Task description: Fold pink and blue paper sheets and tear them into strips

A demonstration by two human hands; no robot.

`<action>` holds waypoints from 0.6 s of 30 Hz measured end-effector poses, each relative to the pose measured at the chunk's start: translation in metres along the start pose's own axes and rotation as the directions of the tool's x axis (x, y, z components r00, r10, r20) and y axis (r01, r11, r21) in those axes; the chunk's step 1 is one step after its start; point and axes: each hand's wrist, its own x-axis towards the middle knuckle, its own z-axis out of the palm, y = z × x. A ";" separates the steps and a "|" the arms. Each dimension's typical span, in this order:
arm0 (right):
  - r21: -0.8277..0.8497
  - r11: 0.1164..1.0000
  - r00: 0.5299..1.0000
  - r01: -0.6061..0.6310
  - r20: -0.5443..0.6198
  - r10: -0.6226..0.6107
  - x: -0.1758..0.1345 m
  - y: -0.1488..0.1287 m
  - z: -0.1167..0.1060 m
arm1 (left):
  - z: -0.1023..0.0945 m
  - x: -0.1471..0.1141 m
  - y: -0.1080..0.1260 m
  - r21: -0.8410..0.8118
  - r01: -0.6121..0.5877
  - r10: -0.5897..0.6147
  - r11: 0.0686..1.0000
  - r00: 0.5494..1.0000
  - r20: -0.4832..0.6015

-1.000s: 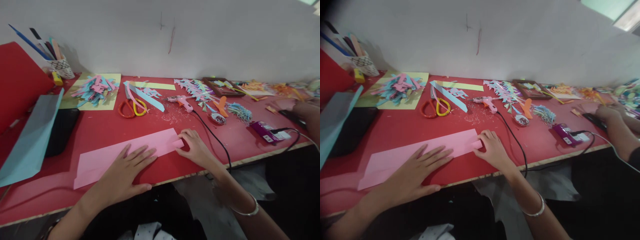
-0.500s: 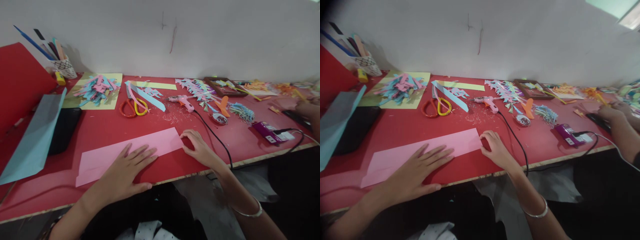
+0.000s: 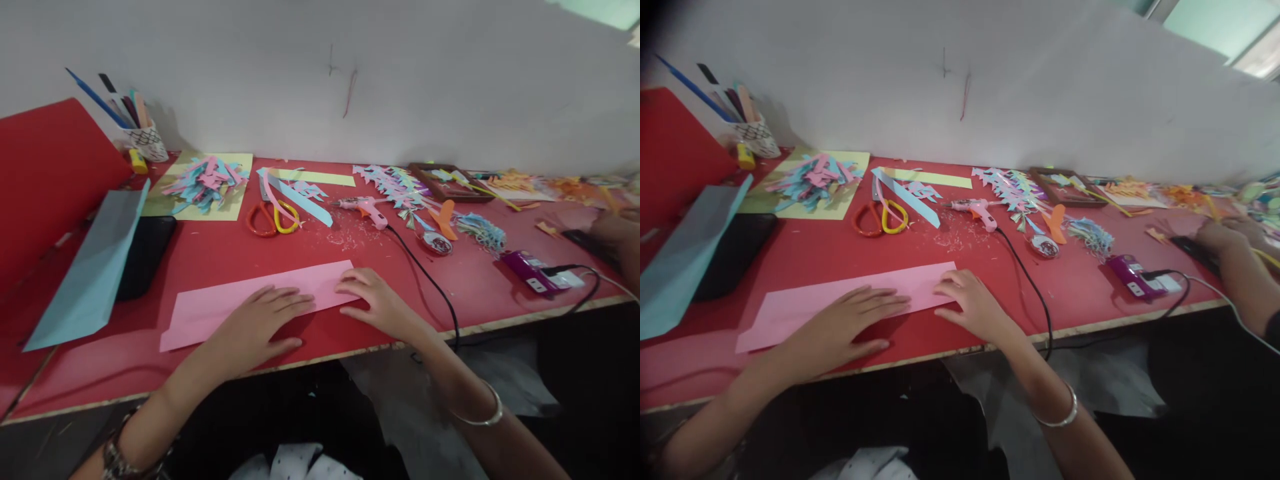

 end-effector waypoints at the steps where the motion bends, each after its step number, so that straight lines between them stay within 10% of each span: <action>1: -0.024 1.000 1.000 0.012 0.015 -0.012 0.003 -0.001 0.000 | -0.001 0.003 0.001 0.003 0.006 -0.006 1.000 1.000 -0.014; 10: -0.194 0.967 0.982 0.163 -0.067 -0.179 0.013 -0.014 0.010 | -0.005 0.031 0.025 0.199 0.092 -0.056 0.976 0.982 -0.180; 18: 0.005 0.993 0.992 0.120 -0.049 -0.119 0.017 -0.022 0.012 | 0.003 0.036 0.026 0.483 -0.048 0.225 0.874 0.922 -0.316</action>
